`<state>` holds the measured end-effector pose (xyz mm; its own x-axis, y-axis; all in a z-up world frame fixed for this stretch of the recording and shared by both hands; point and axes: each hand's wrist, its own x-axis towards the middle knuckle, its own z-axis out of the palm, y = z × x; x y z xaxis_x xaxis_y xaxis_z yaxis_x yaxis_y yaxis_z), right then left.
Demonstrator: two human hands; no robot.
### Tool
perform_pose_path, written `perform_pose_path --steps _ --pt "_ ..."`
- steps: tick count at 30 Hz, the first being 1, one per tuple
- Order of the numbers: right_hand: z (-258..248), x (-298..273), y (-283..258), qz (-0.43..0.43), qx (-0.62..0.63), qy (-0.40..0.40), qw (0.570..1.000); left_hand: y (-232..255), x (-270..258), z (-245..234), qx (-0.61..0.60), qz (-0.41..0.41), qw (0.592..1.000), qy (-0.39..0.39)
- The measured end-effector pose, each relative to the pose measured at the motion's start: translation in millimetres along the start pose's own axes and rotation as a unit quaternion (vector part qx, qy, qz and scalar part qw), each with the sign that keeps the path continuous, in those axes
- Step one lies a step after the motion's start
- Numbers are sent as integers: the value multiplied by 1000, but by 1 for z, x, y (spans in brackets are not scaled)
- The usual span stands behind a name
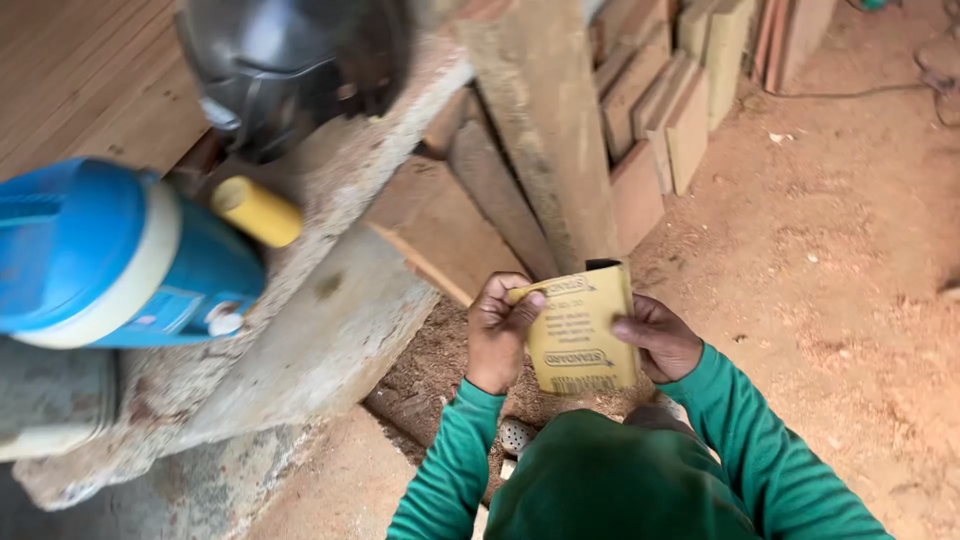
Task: The person holds a sanding block and smooths the surface of a wooden table leg and its curved base. They move around the furniture to sand different sections of the leg and the underside of the tabletop.
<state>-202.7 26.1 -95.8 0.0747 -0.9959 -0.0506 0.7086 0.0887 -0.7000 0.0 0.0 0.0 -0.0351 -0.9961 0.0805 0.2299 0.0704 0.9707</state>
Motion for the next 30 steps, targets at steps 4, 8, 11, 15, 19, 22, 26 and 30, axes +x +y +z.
perform_pose_path --steps 4,8,11,15,19,22,26,30 --pt "-59 -11 -26 -46 -14 124 991 -54 27 35 29 -9 1000 0" --pt "-144 -25 -77 -54 -17 200 978 -104 50 100 97 17 995 6" --pt "-210 -47 -113 -63 -82 235 966 -142 49 176 186 20 982 -5" --pt "-260 -72 -165 10 -338 382 860 -181 29 287 275 5 961 -15" --pt "-316 -98 -195 -11 -342 486 804 -180 2 381 289 -34 953 -77" --pt "-357 -129 -184 23 -356 571 739 -193 -18 418 80 -151 949 -264" --pt "-397 -170 -182 -31 -211 618 757 -254 -27 473 72 -204 905 -366" --pt "-399 -201 -217 -126 -119 634 754 -278 -37 546 231 -194 825 -478"
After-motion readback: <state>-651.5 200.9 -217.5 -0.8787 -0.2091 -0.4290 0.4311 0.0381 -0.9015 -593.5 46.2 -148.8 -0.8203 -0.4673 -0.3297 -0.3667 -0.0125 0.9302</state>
